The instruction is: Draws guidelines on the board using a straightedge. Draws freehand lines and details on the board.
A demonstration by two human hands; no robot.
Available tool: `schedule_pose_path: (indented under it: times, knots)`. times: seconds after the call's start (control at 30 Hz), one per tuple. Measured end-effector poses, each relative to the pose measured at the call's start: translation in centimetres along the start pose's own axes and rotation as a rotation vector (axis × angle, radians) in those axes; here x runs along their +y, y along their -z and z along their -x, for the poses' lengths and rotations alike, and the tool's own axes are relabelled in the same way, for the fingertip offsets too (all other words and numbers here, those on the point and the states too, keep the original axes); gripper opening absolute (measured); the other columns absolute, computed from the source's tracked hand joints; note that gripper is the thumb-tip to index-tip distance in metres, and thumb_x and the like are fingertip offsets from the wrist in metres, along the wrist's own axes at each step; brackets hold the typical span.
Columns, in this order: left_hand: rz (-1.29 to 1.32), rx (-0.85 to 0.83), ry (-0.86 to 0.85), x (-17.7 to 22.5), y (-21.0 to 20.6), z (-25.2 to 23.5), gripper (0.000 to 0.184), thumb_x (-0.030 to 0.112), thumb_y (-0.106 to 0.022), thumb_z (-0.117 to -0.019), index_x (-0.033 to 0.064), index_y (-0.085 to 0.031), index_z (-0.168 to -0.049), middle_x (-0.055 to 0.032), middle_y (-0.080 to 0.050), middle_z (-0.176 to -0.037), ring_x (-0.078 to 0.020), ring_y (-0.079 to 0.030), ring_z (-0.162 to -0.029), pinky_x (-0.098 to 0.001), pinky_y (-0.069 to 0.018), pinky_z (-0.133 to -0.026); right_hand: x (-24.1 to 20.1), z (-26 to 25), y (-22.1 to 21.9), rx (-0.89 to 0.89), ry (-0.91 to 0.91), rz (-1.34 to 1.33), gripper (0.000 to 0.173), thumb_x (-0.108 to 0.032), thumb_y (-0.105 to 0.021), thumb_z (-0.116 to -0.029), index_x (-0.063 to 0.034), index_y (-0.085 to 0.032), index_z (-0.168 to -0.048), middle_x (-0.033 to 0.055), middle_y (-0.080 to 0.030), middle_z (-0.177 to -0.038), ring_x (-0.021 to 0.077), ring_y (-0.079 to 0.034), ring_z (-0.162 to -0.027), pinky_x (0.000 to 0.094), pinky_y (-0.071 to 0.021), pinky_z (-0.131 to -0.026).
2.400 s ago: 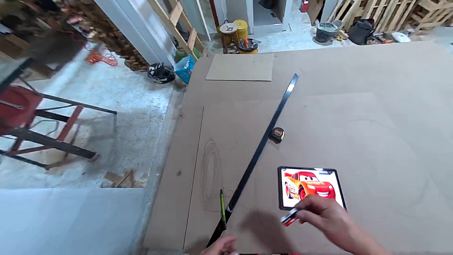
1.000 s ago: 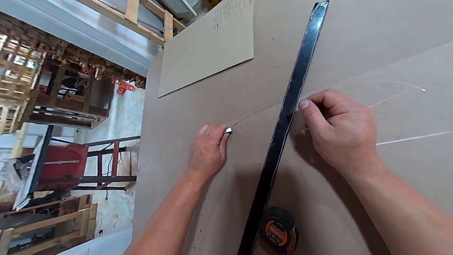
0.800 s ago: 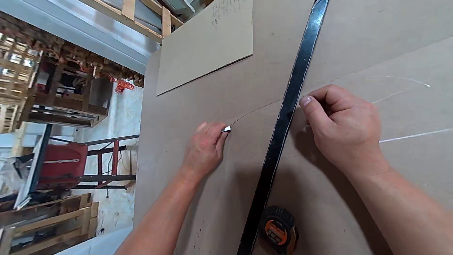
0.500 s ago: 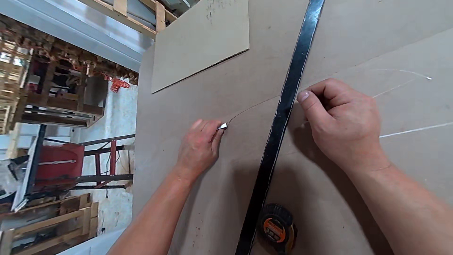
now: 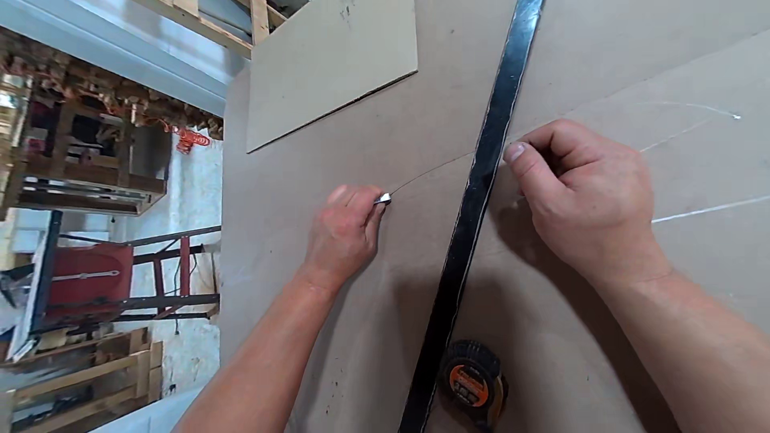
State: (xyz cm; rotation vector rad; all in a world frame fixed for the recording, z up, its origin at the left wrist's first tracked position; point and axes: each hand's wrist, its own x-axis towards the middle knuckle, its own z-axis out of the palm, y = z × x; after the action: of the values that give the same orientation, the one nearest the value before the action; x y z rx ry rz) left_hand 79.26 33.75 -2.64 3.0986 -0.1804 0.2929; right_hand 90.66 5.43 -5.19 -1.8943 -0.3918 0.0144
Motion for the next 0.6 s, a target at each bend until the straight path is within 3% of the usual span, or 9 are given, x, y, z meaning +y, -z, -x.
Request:
schedule_pose_path:
  times: [0.6]
  knots:
    - [-0.012, -0.008, -0.012, 0.0, 0.0, -0.3, 0.023, 0.02, -0.055, -0.1061, 0.0039, -0.07, -0.112, -0.0117, -0.071, -0.096, -0.0265, -0.067, -0.089, -0.0394, -0.0544, -0.079, 0.0, -0.1, 0.0, -0.001, 0.005, 0.005, 0.021, -0.032, -0.056, -0.1047, -0.0199, -0.07, -0.096, -0.0109, -0.062, -0.072, -0.0033, -0.056, -0.059, 0.0189, -0.0447, -0.051]
